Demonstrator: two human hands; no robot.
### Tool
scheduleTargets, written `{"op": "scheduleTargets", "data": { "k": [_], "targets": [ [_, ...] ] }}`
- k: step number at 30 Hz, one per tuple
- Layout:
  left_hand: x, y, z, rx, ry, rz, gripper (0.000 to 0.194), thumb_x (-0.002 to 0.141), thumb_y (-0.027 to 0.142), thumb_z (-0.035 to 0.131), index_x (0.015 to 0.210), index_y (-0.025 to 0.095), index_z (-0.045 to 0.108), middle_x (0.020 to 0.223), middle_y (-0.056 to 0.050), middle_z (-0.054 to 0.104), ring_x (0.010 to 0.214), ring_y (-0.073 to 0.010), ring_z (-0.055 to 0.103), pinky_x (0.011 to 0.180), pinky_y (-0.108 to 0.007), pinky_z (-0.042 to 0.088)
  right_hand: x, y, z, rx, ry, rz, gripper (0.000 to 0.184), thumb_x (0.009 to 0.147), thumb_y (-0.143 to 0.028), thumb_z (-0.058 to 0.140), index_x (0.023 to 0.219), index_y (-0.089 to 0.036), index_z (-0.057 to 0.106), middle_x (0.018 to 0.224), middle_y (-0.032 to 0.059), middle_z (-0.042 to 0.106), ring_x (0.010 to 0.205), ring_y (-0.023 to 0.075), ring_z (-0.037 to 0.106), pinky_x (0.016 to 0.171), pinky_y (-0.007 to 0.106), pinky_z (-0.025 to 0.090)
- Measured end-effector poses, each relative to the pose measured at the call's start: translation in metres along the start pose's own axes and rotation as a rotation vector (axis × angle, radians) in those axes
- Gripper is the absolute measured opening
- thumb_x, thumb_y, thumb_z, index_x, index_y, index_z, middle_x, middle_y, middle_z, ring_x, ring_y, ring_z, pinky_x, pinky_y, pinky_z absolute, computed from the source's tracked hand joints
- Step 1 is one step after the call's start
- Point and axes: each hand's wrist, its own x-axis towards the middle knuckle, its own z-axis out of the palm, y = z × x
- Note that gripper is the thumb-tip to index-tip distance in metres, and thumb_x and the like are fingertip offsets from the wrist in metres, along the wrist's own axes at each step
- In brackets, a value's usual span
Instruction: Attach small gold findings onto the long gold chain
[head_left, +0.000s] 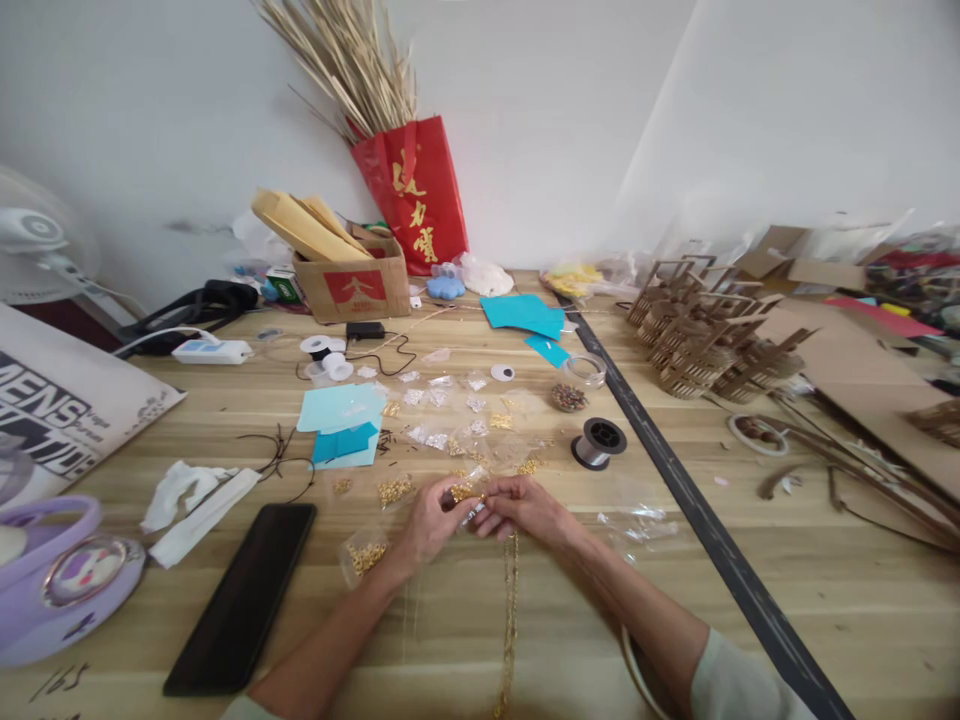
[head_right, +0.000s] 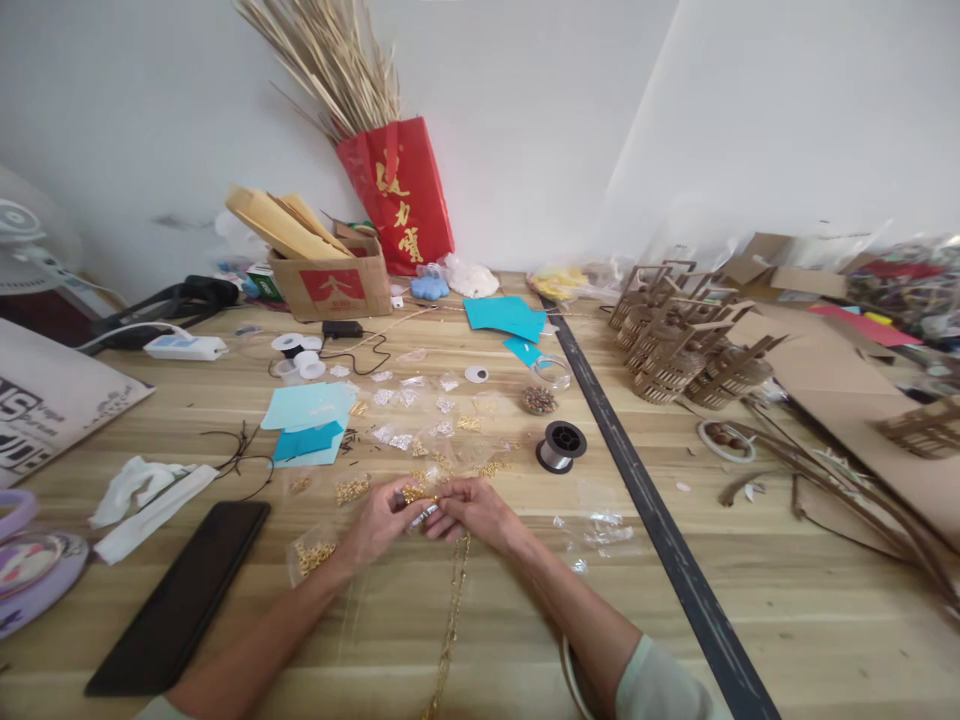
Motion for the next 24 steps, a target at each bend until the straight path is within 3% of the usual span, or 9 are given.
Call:
{"op": "scheduleTargets", "data": {
  "k": [10, 16, 24],
  "targets": [
    [-0.0015, -0.0014, -0.0011, -0.044, -0.014, -0.013, 0.032, 0.076, 0.045, 0.058, 0.065, 0.015, 0.057, 0.054, 0.002, 0.053, 0.049, -0.0111, 0.047, 0.047, -0.021, 0.037, -0.0016, -0.0011, 0.0011, -0.007, -0.02, -0.007, 0.042, 0.07, -0.049, 0.068, 0.088, -0.011, 0.066, 0.081, 0.0104, 0.072, 0.068, 0.0169, 0.069, 0.055, 0.023, 0.05],
    [-0.0011, 0.0002, -0.001, 0.022, 0.044, 0.032, 0.024, 0.074, 0.038, 0.06, 0.068, 0.015, 0.058, 0.054, 0.003, 0.052, 0.05, -0.0105, 0.044, 0.048, -0.021, 0.035, -0.0018, -0.0005, 0.0026, 0.003, -0.011, 0.003, 0.04, 0.069, -0.048, 0.069, 0.086, -0.012, 0.066, 0.079, 0.0089, 0.072, 0.068, 0.0169, 0.069, 0.056, 0.023, 0.051],
    [-0.0005, -0.0008, -0.0007, -0.067, 0.002, -0.016, 0.027, 0.071, 0.04, 0.064, 0.07, 0.013, 0.059, 0.055, 0.002, 0.053, 0.048, -0.0099, 0.045, 0.046, -0.021, 0.035, -0.0022, 0.0008, 0.0024, 0.005, -0.038, -0.02, 0.04, 0.069, -0.047, 0.069, 0.086, -0.011, 0.066, 0.082, 0.0104, 0.072, 0.068, 0.0163, 0.069, 0.055, 0.023, 0.051]
  ]
}}
